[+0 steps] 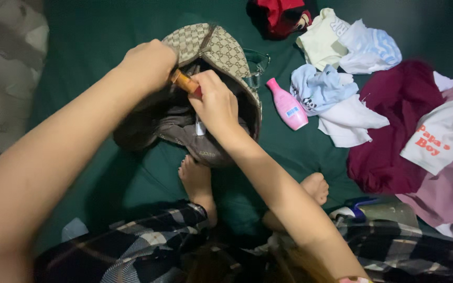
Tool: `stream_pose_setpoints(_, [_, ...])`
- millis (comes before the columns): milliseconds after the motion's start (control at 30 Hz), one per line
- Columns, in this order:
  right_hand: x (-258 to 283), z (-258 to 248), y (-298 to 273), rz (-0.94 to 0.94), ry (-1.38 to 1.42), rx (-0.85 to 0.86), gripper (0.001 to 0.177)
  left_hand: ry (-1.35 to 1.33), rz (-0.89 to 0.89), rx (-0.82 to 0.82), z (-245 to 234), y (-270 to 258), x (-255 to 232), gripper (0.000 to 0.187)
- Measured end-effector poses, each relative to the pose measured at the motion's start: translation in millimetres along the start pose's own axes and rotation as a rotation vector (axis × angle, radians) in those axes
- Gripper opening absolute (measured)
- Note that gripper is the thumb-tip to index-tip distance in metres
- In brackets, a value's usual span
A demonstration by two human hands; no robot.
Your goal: The person applies hand sanitizer, wipes their hands with a cloth, and then sorts through a pile of clothes and items on a bed. They pick up various garments, a handbag, and other objects, moving them around and eventually emptying the contents of the handbag onto the bed.
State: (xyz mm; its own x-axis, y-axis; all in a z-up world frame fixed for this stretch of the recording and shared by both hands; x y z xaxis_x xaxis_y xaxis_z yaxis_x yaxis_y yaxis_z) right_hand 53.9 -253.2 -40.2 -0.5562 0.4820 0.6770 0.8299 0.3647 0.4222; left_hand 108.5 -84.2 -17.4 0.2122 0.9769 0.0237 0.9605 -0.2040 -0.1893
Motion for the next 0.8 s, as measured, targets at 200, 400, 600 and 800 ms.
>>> stream_pose_setpoints(200, [24.3,-6.0,-7.0,-0.178,-0.014,-0.046,0.038,-0.282,0.028,0.036,-8.9,-1.5,6.0,0.053])
stream_pose_setpoints(400, [26.2,-14.9,-18.1,-0.255,-0.014,-0.082,0.032,-0.416,-0.088,0.195,18.3,2.3,-1.2,0.061])
stream_pose_setpoints(600, [32.7,3.9,-30.5,-0.309,-0.014,0.021,0.031,-0.153,-0.049,0.233,27.3,-4.6,-22.2,0.036])
stream_pose_setpoints(800, [42.3,37.8,-50.3,-0.509,-0.215,0.283,0.010,-0.198,-0.006,-0.097,-12.1,-9.3,-1.7,0.031])
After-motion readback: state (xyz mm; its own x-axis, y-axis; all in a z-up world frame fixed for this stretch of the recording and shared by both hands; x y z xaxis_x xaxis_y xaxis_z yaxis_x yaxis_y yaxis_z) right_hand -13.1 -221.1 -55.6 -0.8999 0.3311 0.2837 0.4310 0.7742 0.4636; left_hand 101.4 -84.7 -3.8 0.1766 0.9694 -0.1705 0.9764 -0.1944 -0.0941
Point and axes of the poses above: each hand's wrist, its own y-axis towards the middle knuckle, its own z-axis out of the palm, x = y × z, the point moved 5 cm from there along y, towards the middle knuckle, and after that the axes turned 5 degrees about x, right-handed, at the moved point
